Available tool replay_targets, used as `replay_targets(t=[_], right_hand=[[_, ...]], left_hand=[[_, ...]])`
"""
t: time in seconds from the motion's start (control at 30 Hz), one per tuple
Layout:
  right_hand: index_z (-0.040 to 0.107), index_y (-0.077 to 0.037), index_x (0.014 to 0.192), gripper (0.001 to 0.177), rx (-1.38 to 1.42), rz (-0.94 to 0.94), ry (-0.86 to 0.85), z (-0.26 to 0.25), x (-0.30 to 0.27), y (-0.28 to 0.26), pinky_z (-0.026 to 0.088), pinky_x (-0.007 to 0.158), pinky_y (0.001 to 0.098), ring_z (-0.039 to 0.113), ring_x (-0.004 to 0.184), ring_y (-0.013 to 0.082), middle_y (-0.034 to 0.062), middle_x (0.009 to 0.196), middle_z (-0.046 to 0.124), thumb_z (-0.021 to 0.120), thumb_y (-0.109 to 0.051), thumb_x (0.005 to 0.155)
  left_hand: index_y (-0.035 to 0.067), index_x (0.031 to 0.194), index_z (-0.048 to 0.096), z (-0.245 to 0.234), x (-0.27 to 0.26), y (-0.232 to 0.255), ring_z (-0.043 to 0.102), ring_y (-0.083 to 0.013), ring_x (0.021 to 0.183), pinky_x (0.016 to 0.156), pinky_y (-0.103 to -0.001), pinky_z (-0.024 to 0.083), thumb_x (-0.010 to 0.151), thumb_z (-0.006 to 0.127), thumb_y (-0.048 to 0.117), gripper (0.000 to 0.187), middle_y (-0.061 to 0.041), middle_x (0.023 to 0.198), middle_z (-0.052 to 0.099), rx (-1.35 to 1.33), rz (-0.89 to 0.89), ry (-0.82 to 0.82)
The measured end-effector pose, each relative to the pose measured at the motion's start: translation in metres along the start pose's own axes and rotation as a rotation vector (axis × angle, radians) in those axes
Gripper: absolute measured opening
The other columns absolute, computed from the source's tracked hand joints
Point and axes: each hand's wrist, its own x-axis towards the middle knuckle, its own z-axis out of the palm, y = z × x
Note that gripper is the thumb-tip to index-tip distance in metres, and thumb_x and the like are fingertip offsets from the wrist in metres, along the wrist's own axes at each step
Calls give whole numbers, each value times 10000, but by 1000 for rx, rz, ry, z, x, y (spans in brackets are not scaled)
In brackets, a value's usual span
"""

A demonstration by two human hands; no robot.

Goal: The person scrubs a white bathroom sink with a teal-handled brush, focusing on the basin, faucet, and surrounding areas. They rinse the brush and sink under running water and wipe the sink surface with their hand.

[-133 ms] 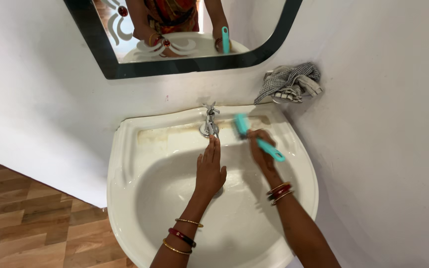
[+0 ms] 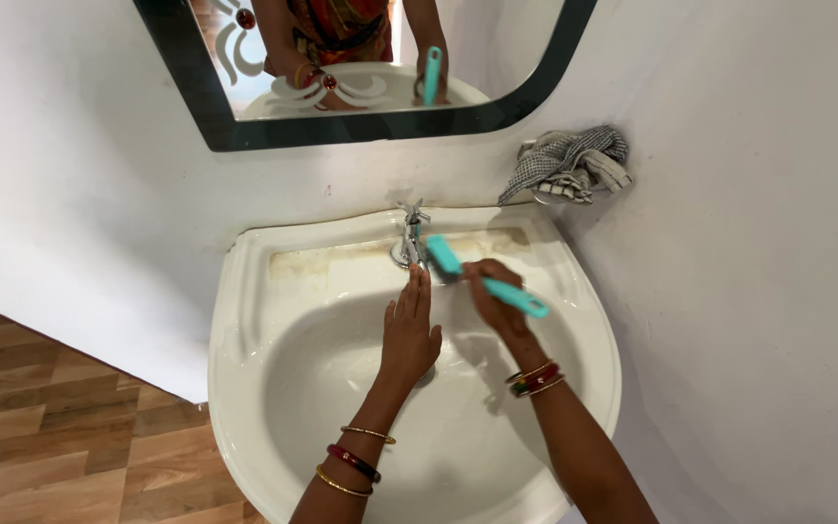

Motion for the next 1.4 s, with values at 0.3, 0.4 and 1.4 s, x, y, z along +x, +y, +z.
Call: replay_targets(t=[0.3,0.4,1.4], right_hand=[[703,-63,894,176,101,-131,23,-6,-2,23,530,910,352,702,984,246,121,1012,737,588,-144,1000],[745,-62,879,163,-63,-37,-78,-6,3,8,535,773,364,688,840,260,133,889,721,662,-179,955],[783,-242,1012,240,-225,205,209,-52,21,26,603,894,400,763,898,155,8,1063,797,696,-455,943]], left_hand=[[94,1623,90,-1,-1,1,273,-314,1524,1161,-611,290,837,705,111,998,-111,1717,57,-19,0,-4],[101,1622,86,-3,-1,2,266,-311,1529,1168,-605,289,833,705,110,1003,-108,1717,55,-15,-9,-15],[96,1620,71,-5,-3,3,275,-315,1528,1153,-595,306,829,728,128,1029,-124,1714,44,12,-4,-16]])
